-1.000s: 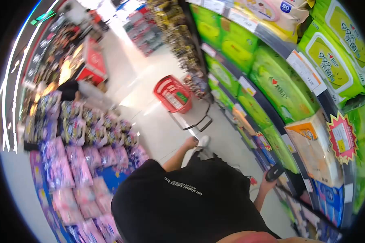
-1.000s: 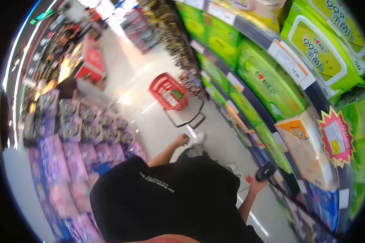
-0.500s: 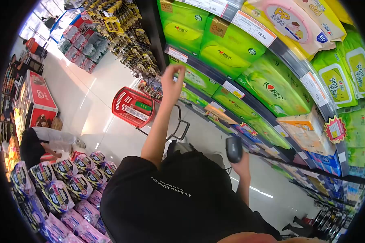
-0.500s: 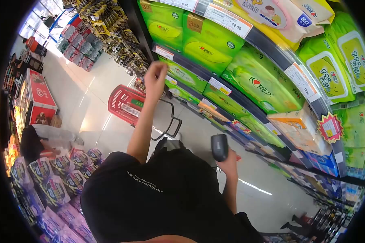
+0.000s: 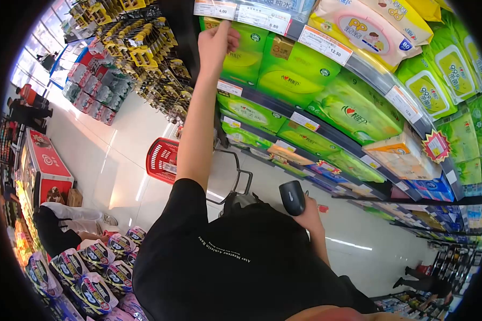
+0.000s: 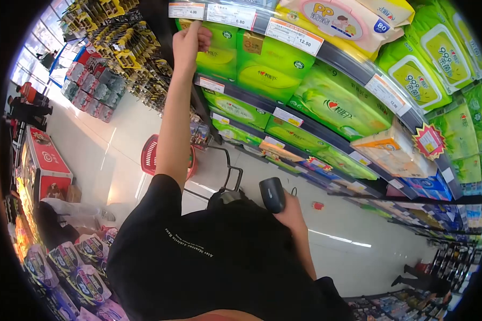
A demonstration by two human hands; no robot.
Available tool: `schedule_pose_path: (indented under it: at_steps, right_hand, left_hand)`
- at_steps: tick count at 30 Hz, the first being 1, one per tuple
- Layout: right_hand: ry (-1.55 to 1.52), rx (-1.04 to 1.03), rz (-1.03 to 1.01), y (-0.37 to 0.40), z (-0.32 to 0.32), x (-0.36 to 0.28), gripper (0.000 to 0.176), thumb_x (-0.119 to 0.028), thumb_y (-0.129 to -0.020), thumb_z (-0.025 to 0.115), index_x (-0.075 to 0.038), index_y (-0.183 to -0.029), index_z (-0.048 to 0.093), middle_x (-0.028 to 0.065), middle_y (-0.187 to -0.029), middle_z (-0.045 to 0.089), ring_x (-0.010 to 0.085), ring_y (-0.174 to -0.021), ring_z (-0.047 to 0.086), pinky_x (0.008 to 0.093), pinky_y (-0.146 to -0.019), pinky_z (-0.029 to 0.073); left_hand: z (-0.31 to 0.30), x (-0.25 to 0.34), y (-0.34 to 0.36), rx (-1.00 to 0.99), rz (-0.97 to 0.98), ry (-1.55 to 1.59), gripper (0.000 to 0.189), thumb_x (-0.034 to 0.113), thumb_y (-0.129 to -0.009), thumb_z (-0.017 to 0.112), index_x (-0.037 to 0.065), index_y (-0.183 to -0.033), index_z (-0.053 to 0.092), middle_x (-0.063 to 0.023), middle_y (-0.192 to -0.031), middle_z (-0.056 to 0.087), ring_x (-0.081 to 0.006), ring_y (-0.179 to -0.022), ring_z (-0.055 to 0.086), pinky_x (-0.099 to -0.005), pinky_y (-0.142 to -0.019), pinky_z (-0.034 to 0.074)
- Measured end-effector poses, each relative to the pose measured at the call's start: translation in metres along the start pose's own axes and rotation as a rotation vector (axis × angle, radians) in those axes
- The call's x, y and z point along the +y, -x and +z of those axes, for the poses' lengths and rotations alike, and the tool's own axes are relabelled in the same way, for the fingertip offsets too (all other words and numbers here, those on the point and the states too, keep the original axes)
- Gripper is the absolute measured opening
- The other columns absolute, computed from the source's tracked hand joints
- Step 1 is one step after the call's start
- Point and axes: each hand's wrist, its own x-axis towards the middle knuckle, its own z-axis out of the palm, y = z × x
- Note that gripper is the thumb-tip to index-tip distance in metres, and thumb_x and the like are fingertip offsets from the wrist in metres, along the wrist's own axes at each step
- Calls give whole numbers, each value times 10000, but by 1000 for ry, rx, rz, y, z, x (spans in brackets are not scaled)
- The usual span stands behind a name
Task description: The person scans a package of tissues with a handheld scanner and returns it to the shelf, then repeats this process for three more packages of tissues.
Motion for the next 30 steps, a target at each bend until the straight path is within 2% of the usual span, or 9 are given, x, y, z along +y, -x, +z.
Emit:
schedule_pose_path:
  at_steps: [7, 10, 14, 16, 19, 23, 24, 25, 30]
  right_hand:
    - [-48, -38, 9, -15, 4, -28, 325, -103, -696, 691, -12, -998, 610, 197, -866, 662, 389, -828, 642, 392, -740, 500]
    - [-36, -102, -123, -40, 3, -38, 346, -100, -677, 709, -15, -1000, 618, 184, -895, 664, 383, -872, 631, 401, -796, 485]
    - [96, 183, -512, -98, 1, -68, 789, -149, -583, 845, -25, -1278, 492, 154, -1168, 593, 276, -1013, 598, 340, -899, 458]
    - [-33, 258, -492, -135, -3, -58, 903, -137, -609, 855, -28, -1371, 385, 165, -1255, 537, 265, -1062, 580, 345, -928, 451]
    - [-141, 347, -541, -155, -26, -95, 897, -38, -585, 797, -36, -1386, 392, 167, -1272, 534, 258, -1140, 563, 351, -938, 457]
    - [-276, 284, -221, -160, -22, -89, 721, -40, -633, 791, -26, -1284, 481, 144, -1189, 585, 219, -1061, 589, 338, -892, 469]
    - [-275, 273, -224, -158, -18, -85, 721, -40, -633, 791, -26, -1284, 481, 144, -1189, 585, 219, -1061, 589, 338, -892, 469]
    - [-301, 205, -192, -159, -11, -76, 668, -55, -635, 796, -25, -1238, 510, 137, -1149, 602, 217, -1027, 593, 339, -877, 470]
    - [-358, 191, -203, -149, 47, -28, 543, -96, -636, 801, -18, -1123, 574, 111, -1018, 646, 214, -912, 607, 344, -838, 472]
  left_hand:
    - [-6, 0, -2, -101, -66, -61, 300, 224, -917, 588, -15, -751, 664, -27, -599, 594, -85, -514, 529, -222, -487, 385]
    - [-10, -12, 5, -90, 3, 27, 294, 195, -917, 579, -26, -735, 647, -32, -584, 567, -95, -523, 518, -232, -498, 379]
    - [-21, -16, 40, -10, 50, 111, 307, 173, -920, 565, -30, -694, 610, -37, -552, 506, -113, -505, 479, -251, -520, 373]
    - [-27, -14, 63, 25, 75, 106, 323, 174, -922, 565, -27, -670, 593, -35, -545, 502, -111, -506, 474, -254, -535, 371]
    - [-53, -29, 88, 65, 75, 79, 354, 169, -920, 560, -21, -621, 555, -15, -541, 493, -101, -531, 479, -257, -537, 360]
    - [-61, -24, 131, 183, -26, 229, 172, 140, -902, 524, -14, -973, 500, -85, -911, 550, -166, -796, 577, -316, -670, 484]
    - [-58, -15, 144, 271, -106, 329, 278, 131, -896, 508, -1, -1130, 439, -111, -1062, 532, -198, -906, 591, -345, -741, 520]
    - [-62, -13, 154, 212, -194, 368, 488, 129, -890, 492, 45, -1302, 243, -142, -1254, 435, -272, -1059, 564, -414, -856, 522]
    - [-69, -24, 192, 176, -358, 675, 504, 227, -920, 522, 87, -1363, 327, -109, -1318, 471, -271, -1196, 496, -462, -946, 453]
